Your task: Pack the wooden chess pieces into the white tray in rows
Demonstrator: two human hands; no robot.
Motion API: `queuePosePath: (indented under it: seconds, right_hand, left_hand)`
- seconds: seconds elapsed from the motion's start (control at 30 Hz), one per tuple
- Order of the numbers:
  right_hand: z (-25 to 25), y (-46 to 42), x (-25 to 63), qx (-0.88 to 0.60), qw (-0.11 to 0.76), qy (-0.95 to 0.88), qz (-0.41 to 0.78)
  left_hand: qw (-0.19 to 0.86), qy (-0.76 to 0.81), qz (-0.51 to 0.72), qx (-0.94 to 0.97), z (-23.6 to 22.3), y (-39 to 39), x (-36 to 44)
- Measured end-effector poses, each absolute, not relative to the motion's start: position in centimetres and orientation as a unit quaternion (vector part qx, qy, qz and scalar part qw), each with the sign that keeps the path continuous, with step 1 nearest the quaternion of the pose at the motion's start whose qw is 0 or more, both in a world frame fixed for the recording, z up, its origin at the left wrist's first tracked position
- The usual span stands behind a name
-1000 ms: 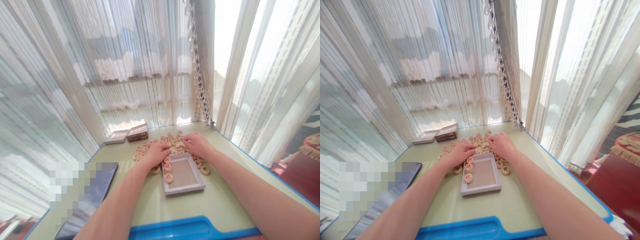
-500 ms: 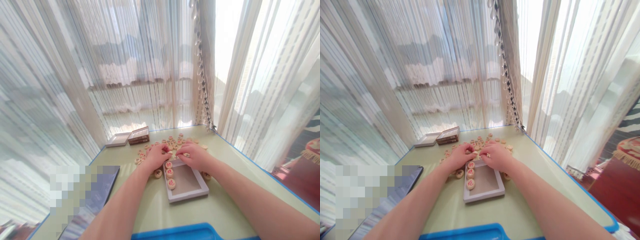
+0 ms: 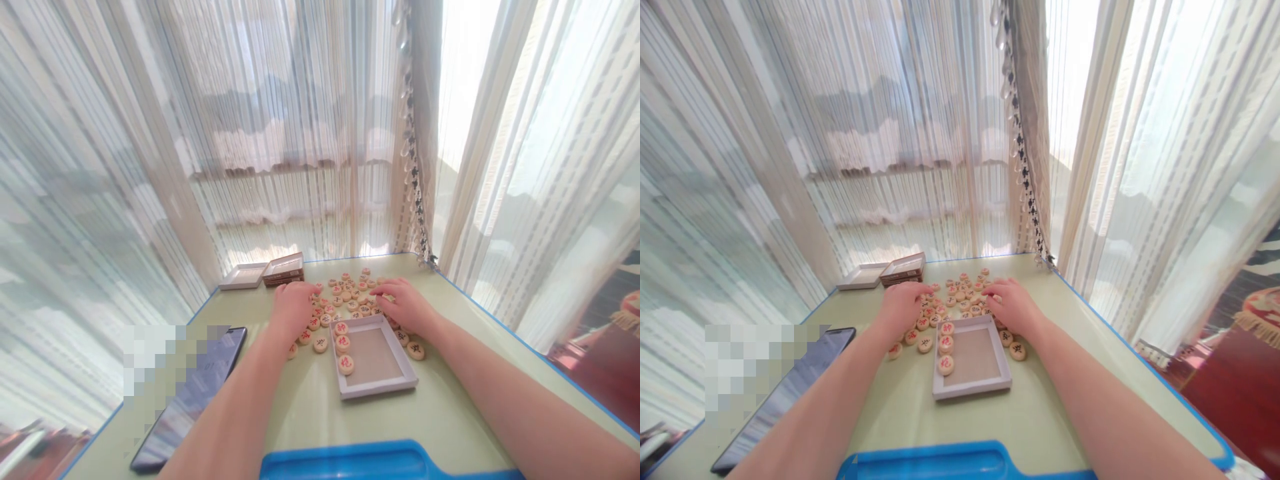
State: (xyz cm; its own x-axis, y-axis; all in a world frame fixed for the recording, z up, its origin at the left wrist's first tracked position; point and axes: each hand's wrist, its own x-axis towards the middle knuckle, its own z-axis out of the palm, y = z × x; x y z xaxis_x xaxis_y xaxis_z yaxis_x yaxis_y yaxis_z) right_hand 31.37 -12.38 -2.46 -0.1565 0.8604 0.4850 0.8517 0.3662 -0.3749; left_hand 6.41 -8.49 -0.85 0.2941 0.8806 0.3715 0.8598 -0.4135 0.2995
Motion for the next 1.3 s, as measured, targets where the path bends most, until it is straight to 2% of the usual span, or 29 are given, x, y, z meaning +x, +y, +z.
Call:
queuePosePath:
  seconds: [0.13, 0.33, 0.73, 0.9, 1.03, 1.3]
  right_hand:
    - [-2.8, -12.1, 31.7, -0.559, 0.307, -0.770, 0.005]
    - [-2.6, -12.5, 31.4, -0.532, 0.268, -0.803, -0.003]
    - [-0.4, -16.0, 28.3, -0.443, 0.291, -0.846, 0.051]
    - [-0.1, -17.2, 26.7, -0.405, 0.237, -0.882, 0.048]
    - [-0.6, -16.9, 26.5, -0.430, 0.221, -0.875, 0.023]
    - [-0.6, -16.6, 26.4, -0.453, 0.217, -0.864, 0.029]
  left_hand:
    - [-0.014, 0.609, 0.196, 0.769, -0.3, -8.4, 4.7]
    - [0.095, 0.653, 0.098, 0.744, 0.0, -8.6, 3.0]
    - [0.057, 0.607, 0.205, 0.766, 1.1, -10.3, 4.5]
    - [0.186, 0.561, 0.140, 0.794, 2.4, -11.6, 5.3]
    - [0.287, 0.513, 0.113, 0.801, 2.1, -12.1, 5.6]
    - [0.291, 0.467, 0.109, 0.828, 1.9, -12.5, 6.6]
